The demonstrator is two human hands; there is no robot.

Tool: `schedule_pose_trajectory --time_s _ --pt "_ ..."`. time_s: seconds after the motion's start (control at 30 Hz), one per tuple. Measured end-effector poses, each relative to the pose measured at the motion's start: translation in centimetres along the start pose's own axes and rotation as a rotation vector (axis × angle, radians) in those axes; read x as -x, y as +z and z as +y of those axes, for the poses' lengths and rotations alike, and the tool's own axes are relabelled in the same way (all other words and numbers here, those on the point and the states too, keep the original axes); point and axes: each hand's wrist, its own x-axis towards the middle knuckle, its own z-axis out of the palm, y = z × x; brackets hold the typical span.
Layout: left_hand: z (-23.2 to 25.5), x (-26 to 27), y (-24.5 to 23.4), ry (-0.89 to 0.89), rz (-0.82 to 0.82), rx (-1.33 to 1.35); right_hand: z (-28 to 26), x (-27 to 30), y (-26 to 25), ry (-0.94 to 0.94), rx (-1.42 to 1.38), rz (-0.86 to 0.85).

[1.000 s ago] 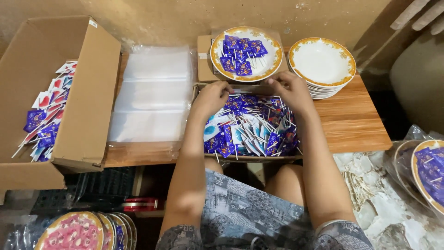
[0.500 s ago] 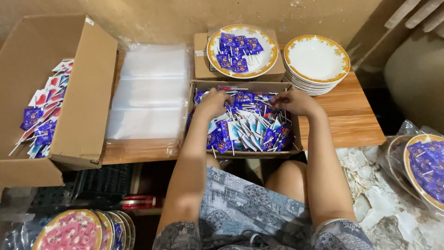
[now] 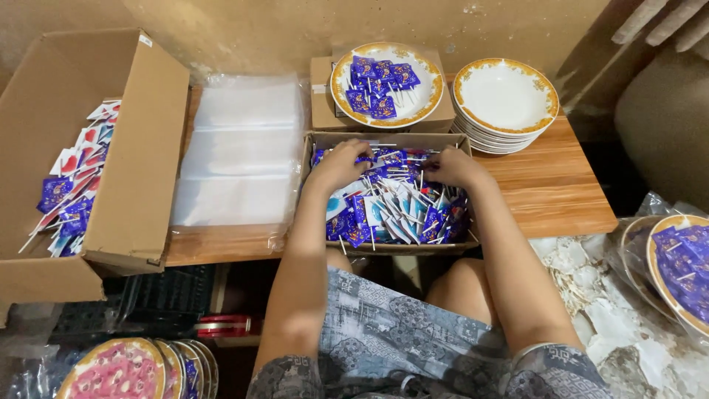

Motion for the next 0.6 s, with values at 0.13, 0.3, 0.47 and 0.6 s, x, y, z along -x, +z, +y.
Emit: schedule_pose_trajectory --time_s 0.13,0.3,0.47,0.6 --pt "1.9 1.7 -1.5 0.067 0.045 0.177 -2.1 1.9 -1.1 -0.072 0.038 0.038" --pt "1.1 1.2 -1.2 0.119 0.085 0.212 -3.5 2.8 -1.8 -0.191 -0.059 0.061" --pt "1.7 2.5 -2.0 0.101 0.173 0.274 -3.9 2.9 -2.1 -0.233 -0.046 0.081" --pt "0.5 1.4 -1.9 0.192 0.373 0.261 -4.5 3.4 -2.7 -0.295 -0.136 0.162"
